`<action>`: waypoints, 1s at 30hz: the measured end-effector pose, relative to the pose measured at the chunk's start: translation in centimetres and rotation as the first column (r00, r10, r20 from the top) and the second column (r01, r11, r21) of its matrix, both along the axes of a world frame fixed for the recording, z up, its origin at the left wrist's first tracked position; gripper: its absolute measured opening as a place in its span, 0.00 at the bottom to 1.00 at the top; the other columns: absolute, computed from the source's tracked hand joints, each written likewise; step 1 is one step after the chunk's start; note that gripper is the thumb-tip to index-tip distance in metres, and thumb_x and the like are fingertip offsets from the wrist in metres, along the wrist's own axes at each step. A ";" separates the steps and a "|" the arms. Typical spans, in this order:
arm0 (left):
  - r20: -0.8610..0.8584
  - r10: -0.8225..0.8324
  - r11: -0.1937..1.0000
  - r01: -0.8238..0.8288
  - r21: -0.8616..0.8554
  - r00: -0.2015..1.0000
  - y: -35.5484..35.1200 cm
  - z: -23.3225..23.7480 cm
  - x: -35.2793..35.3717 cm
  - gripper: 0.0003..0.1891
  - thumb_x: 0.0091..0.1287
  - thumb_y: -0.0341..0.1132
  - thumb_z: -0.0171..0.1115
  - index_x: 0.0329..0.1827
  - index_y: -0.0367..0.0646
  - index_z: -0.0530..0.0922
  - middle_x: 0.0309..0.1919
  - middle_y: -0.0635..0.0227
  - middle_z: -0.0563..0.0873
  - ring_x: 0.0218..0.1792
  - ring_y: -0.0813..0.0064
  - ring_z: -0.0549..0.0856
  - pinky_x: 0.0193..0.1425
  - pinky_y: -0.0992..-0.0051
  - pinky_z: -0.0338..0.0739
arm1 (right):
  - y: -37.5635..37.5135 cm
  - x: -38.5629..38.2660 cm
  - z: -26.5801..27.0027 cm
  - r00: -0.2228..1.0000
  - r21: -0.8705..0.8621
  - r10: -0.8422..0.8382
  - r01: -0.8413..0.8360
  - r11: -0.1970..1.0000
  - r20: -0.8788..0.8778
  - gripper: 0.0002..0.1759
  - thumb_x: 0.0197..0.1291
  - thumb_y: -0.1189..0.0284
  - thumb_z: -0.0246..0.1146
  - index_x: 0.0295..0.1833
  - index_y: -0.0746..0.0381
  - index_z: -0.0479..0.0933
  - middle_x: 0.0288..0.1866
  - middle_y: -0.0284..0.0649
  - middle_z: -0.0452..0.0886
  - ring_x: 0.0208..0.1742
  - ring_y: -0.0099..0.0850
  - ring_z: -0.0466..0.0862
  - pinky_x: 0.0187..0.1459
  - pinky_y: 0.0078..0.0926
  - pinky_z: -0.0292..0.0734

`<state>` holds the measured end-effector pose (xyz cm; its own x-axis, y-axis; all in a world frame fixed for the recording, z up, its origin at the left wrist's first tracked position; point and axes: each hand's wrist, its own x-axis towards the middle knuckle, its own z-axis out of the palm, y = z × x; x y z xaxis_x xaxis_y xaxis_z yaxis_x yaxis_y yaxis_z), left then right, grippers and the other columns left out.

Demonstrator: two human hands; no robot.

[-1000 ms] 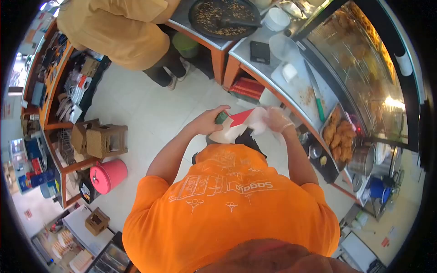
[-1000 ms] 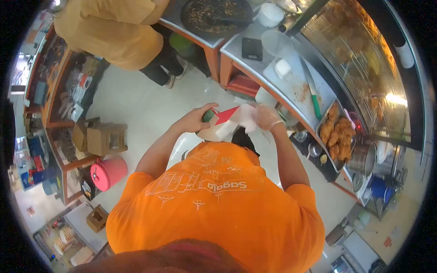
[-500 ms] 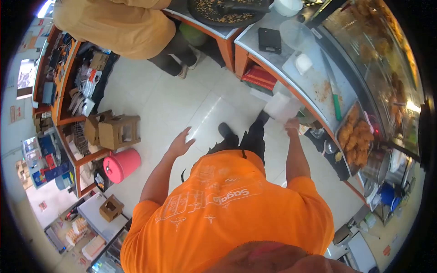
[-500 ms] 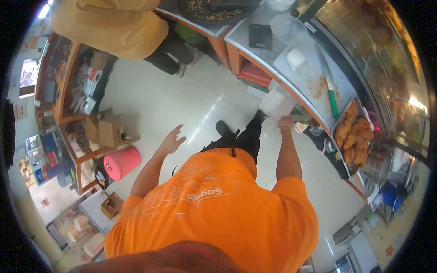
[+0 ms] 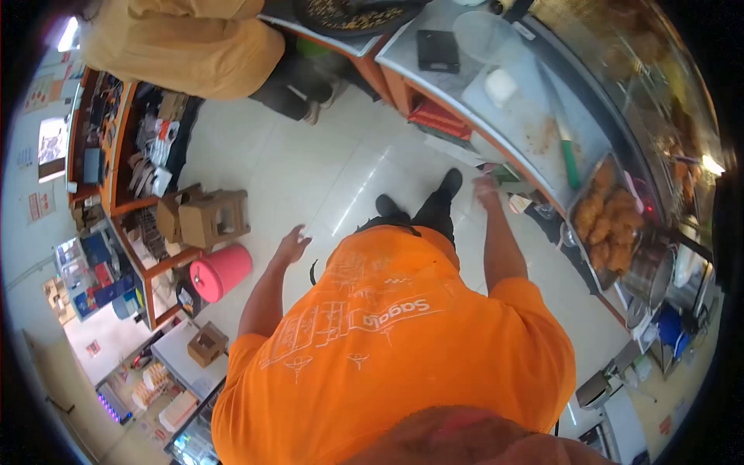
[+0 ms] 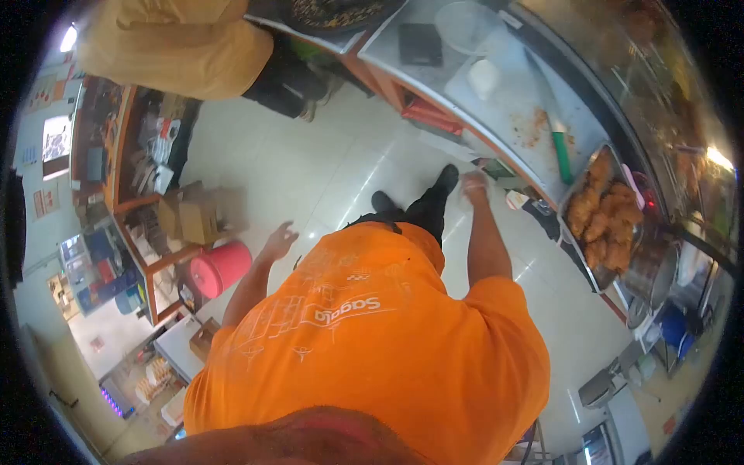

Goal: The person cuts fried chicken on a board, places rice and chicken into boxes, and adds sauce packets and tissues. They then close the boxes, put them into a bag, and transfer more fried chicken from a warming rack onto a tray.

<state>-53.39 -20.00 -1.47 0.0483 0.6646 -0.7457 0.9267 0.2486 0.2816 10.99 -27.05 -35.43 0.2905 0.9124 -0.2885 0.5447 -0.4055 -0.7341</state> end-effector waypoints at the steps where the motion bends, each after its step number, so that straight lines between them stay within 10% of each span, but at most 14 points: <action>1: 0.055 -0.042 0.998 0.039 0.049 0.998 3.0 0.1 3.9 0.32 0.70 0.47 0.64 0.74 0.44 0.68 0.61 0.46 0.83 0.62 0.50 0.83 0.66 0.60 0.77 | -1.7 -0.6 1.1 0.973 -0.053 -0.091 0.082 0.995 -0.211 0.11 0.68 0.65 0.56 0.43 0.61 0.79 0.33 0.35 0.80 0.32 0.28 0.79 0.31 0.33 0.76; 3: 0.213 -0.141 0.977 0.102 0.187 0.967 8.8 -0.2 12.2 0.31 0.70 0.45 0.65 0.74 0.45 0.69 0.59 0.47 0.84 0.59 0.50 0.84 0.64 0.60 0.78 | -6.2 -0.5 1.9 0.752 -0.209 -0.331 0.257 0.944 -0.570 0.10 0.68 0.65 0.57 0.41 0.59 0.79 0.31 0.34 0.79 0.31 0.27 0.79 0.30 0.33 0.75; 5: 0.417 -0.222 0.957 0.116 0.266 0.881 13.6 1.5 21.7 0.30 0.69 0.43 0.66 0.73 0.44 0.70 0.57 0.48 0.85 0.54 0.50 0.86 0.61 0.59 0.79 | -8.8 0.0 7.3 0.887 -0.369 -0.347 0.226 0.902 -0.303 0.11 0.66 0.64 0.60 0.41 0.61 0.79 0.31 0.37 0.81 0.30 0.32 0.79 0.32 0.36 0.76; 7: 0.561 -0.356 0.902 0.119 0.414 0.747 16.7 2.9 30.8 0.30 0.67 0.42 0.68 0.71 0.42 0.71 0.54 0.50 0.85 0.54 0.50 0.85 0.61 0.59 0.78 | -12.6 3.4 7.3 0.976 0.006 0.170 -0.172 0.985 0.138 0.11 0.63 0.65 0.61 0.41 0.62 0.80 0.34 0.43 0.84 0.35 0.40 0.83 0.38 0.41 0.77; 9: 0.481 -0.571 0.762 0.210 0.613 0.665 18.3 4.8 38.4 0.32 0.66 0.43 0.69 0.72 0.42 0.70 0.57 0.48 0.83 0.57 0.49 0.83 0.63 0.58 0.77 | -12.0 4.1 16.3 0.889 -0.417 0.357 -0.220 0.882 0.286 0.10 0.61 0.65 0.62 0.38 0.61 0.80 0.38 0.47 0.84 0.42 0.45 0.84 0.44 0.44 0.78; 14: 0.120 -0.748 0.536 0.488 0.688 0.653 20.7 8.3 52.9 0.40 0.62 0.46 0.70 0.76 0.47 0.63 0.67 0.41 0.69 0.64 0.39 0.74 0.70 0.51 0.70 | -20.5 8.9 14.9 0.846 -0.139 0.183 -0.130 0.982 0.501 0.07 0.51 0.66 0.66 0.34 0.56 0.83 0.37 0.43 0.84 0.47 0.44 0.84 0.49 0.45 0.79; 19: -0.039 -0.724 0.475 0.538 0.696 0.689 20.2 5.3 57.8 0.42 0.59 0.46 0.71 0.77 0.53 0.63 0.71 0.45 0.64 0.65 0.36 0.72 0.69 0.46 0.70 | -26.6 7.2 16.1 0.814 -0.085 0.113 -0.078 0.993 0.569 0.12 0.37 0.69 0.70 0.34 0.51 0.83 0.36 0.39 0.83 0.47 0.43 0.84 0.47 0.42 0.81; 21: -0.061 -0.715 0.465 0.538 0.703 0.697 20.6 4.8 58.6 0.42 0.58 0.46 0.72 0.76 0.53 0.63 0.71 0.45 0.62 0.65 0.36 0.72 0.68 0.45 0.71 | -26.5 6.3 17.9 0.840 -0.497 0.357 -0.123 0.859 0.409 0.10 0.61 0.67 0.61 0.43 0.51 0.87 0.49 0.40 0.87 0.58 0.42 0.84 0.61 0.37 0.78; 26: 0.029 -0.663 0.579 0.487 0.654 0.748 21.3 4.5 59.5 0.37 0.54 0.41 0.74 0.68 0.52 0.69 0.62 0.44 0.69 0.64 0.38 0.73 0.62 0.46 0.75 | -25.1 4.3 20.7 0.919 -0.445 0.251 -0.096 0.891 0.305 0.12 0.59 0.65 0.63 0.43 0.58 0.86 0.48 0.46 0.86 0.58 0.44 0.84 0.60 0.42 0.78; 29: 0.099 -0.694 0.580 0.472 0.664 0.713 21.0 5.7 59.1 0.36 0.53 0.37 0.74 0.66 0.50 0.69 0.62 0.42 0.69 0.61 0.36 0.75 0.62 0.48 0.76 | -21.9 4.7 23.3 0.946 -0.296 -0.296 0.323 0.899 0.133 0.16 0.59 0.63 0.63 0.45 0.62 0.85 0.49 0.50 0.85 0.57 0.47 0.84 0.59 0.42 0.79; 30: 0.119 -0.712 0.569 0.470 0.675 0.692 20.7 6.0 58.7 0.35 0.53 0.35 0.73 0.66 0.49 0.68 0.64 0.41 0.68 0.59 0.34 0.76 0.62 0.49 0.76 | -21.4 6.1 22.9 0.958 -0.118 0.058 -0.025 0.993 0.280 0.18 0.61 0.62 0.63 0.48 0.64 0.85 0.52 0.52 0.85 0.57 0.50 0.83 0.60 0.42 0.78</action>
